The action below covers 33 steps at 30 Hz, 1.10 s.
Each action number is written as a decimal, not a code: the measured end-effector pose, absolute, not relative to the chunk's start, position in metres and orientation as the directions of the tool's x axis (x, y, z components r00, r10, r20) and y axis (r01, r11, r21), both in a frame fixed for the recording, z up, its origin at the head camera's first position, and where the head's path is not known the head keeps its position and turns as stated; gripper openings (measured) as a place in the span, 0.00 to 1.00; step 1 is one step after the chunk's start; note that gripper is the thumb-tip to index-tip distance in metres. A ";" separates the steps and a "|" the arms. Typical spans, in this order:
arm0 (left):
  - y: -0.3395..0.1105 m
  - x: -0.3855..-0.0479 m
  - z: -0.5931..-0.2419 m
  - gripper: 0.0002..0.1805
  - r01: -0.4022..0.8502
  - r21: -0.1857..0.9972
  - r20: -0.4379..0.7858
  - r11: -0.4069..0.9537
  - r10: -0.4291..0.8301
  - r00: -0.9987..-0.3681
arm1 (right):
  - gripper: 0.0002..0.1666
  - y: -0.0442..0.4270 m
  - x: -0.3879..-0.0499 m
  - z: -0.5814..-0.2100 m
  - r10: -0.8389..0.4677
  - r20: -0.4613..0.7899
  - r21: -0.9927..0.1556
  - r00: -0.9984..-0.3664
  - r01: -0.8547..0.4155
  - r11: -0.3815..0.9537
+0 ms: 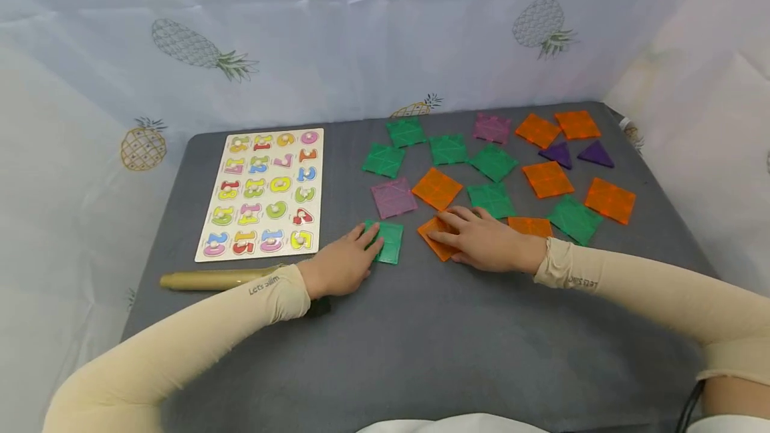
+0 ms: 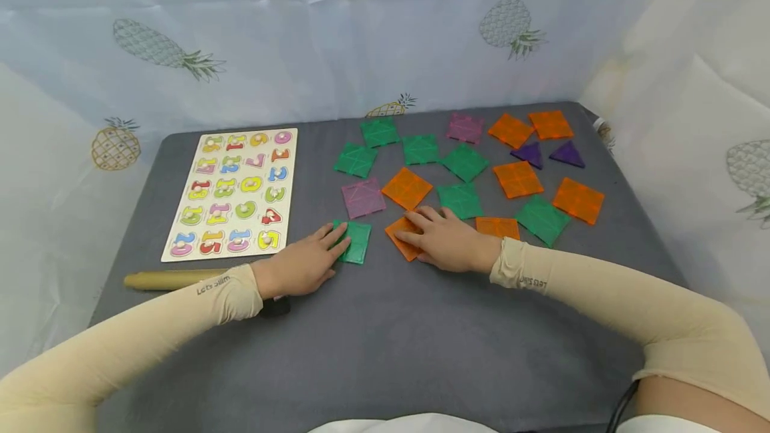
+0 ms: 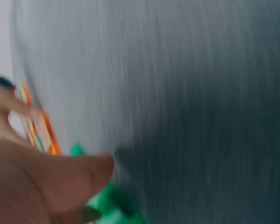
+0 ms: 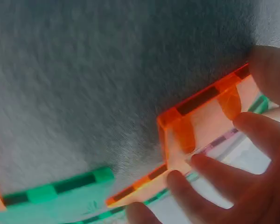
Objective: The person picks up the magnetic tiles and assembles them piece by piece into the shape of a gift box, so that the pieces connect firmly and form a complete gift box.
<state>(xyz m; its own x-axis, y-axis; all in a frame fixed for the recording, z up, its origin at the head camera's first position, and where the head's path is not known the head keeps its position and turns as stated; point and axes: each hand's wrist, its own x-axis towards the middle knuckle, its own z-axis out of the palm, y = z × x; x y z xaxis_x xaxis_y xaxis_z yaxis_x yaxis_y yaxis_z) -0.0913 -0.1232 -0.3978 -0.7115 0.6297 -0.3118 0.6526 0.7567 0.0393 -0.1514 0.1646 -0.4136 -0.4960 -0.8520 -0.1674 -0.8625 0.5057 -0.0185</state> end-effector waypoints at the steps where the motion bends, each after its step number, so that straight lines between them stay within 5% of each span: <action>1: -0.121 -0.085 -0.401 0.32 0.647 0.040 -0.294 0.761 0.628 -0.721 | 0.35 0.166 -0.148 -0.415 -0.847 -0.152 -0.021 -0.510 -0.855 0.518; 12: -0.073 -0.056 -0.416 0.33 0.580 0.060 -0.202 0.812 0.579 -0.790 | 0.33 0.161 -0.117 -0.430 -0.762 -0.043 -0.108 -0.646 -0.755 0.646; 33: -0.070 -0.093 -0.426 0.27 0.605 0.133 -0.038 0.785 0.614 -0.788 | 0.31 0.173 -0.126 -0.429 -0.776 -0.012 -0.179 -0.630 -0.763 0.621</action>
<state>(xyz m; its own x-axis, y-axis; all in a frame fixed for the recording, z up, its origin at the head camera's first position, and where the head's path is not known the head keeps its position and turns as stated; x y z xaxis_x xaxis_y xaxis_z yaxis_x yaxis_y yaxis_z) -0.0931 -0.0703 -0.4265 -0.7881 0.6144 -0.0379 0.6054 0.7847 0.1331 -0.1256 0.1727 -0.4285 -0.6300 -0.7765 -0.0115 -0.7626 0.6214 -0.1794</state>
